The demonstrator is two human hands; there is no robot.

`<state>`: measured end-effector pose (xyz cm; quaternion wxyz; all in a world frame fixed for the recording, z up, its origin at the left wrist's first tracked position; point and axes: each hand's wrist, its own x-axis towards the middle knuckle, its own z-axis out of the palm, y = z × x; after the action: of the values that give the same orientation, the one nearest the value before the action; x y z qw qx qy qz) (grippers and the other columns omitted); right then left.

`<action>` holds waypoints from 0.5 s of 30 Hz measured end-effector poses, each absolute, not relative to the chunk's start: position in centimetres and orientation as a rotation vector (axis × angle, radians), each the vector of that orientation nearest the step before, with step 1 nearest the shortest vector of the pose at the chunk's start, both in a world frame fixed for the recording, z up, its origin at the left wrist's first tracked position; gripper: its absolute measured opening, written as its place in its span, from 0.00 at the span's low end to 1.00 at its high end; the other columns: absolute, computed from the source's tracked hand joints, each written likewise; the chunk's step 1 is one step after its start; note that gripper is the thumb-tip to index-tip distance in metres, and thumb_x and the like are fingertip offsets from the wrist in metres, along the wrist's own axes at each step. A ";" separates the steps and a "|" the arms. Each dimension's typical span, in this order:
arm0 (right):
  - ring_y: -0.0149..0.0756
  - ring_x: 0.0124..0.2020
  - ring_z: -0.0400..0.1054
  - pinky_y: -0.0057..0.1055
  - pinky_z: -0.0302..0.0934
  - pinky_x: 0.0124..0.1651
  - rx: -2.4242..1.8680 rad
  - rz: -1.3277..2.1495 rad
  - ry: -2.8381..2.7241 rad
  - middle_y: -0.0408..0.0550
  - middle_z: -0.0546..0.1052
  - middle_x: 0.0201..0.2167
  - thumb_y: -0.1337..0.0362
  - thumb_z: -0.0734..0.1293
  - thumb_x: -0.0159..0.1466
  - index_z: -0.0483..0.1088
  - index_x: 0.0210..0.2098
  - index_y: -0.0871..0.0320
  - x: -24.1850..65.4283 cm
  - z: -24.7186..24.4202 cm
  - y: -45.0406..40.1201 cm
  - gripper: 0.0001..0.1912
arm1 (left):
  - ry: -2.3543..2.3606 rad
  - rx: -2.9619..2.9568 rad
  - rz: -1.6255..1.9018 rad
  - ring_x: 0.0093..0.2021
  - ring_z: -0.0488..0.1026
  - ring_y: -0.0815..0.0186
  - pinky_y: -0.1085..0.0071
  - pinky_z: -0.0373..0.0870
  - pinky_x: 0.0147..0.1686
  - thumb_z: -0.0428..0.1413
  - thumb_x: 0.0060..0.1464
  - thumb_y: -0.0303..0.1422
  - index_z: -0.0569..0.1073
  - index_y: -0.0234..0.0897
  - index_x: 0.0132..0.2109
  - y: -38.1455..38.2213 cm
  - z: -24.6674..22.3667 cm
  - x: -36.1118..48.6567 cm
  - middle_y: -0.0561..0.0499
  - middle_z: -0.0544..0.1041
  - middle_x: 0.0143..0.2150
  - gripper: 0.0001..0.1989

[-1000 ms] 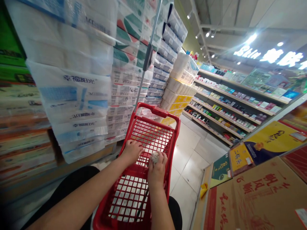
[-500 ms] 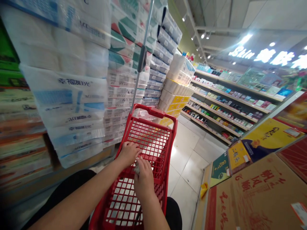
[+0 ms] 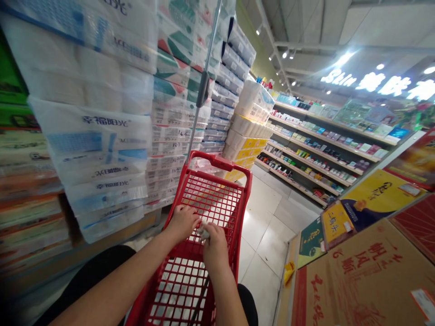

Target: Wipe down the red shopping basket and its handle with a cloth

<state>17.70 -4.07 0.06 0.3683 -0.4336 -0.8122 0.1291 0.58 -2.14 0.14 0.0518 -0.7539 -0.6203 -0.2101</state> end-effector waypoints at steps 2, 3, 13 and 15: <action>0.38 0.54 0.63 0.40 0.59 0.56 -1.150 0.193 -1.971 0.51 0.71 0.52 0.77 0.56 0.54 0.71 0.49 0.55 17.9 1.7 -1.9 0.27 | -1.885 -2.285 -0.652 0.43 0.67 0.59 0.56 0.54 0.45 0.46 0.61 0.37 0.78 0.41 0.35 -2.1 0.3 0.7 0.47 0.77 0.40 0.17; 0.39 0.55 0.62 0.40 0.58 0.57 -1.159 0.126 -1.933 0.52 0.70 0.54 0.76 0.56 0.57 0.70 0.51 0.56 17.9 2.3 -0.9 0.25 | -1.884 -2.279 -0.657 0.43 0.67 0.59 0.56 0.54 0.45 0.45 0.62 0.37 0.78 0.41 0.34 -2.1 0.4 0.7 0.47 0.77 0.39 0.18; 0.42 0.63 0.54 0.44 0.53 0.60 -1.245 -0.018 -1.963 0.54 0.62 0.62 0.70 0.59 0.62 0.64 0.57 0.56 15.7 -2.3 3.1 0.23 | -1.862 -2.319 -0.629 0.44 0.67 0.58 0.55 0.53 0.46 0.46 0.60 0.36 0.79 0.40 0.35 -1.3 -0.3 0.7 0.46 0.77 0.40 0.16; 0.40 0.59 0.58 0.40 0.54 0.59 -1.215 0.043 -1.970 0.51 0.67 0.58 0.73 0.59 0.60 0.67 0.54 0.53 16.2 -1.9 3.1 0.23 | -1.859 -2.320 -0.638 0.44 0.67 0.58 0.55 0.52 0.46 0.46 0.61 0.36 0.79 0.40 0.35 -0.9 -0.3 0.8 0.46 0.77 0.40 0.16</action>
<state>16.16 3.11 -1.92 0.4016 -0.4808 -0.7792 0.0169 0.82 -0.94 -0.30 0.0504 -0.7621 -0.6106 -0.2094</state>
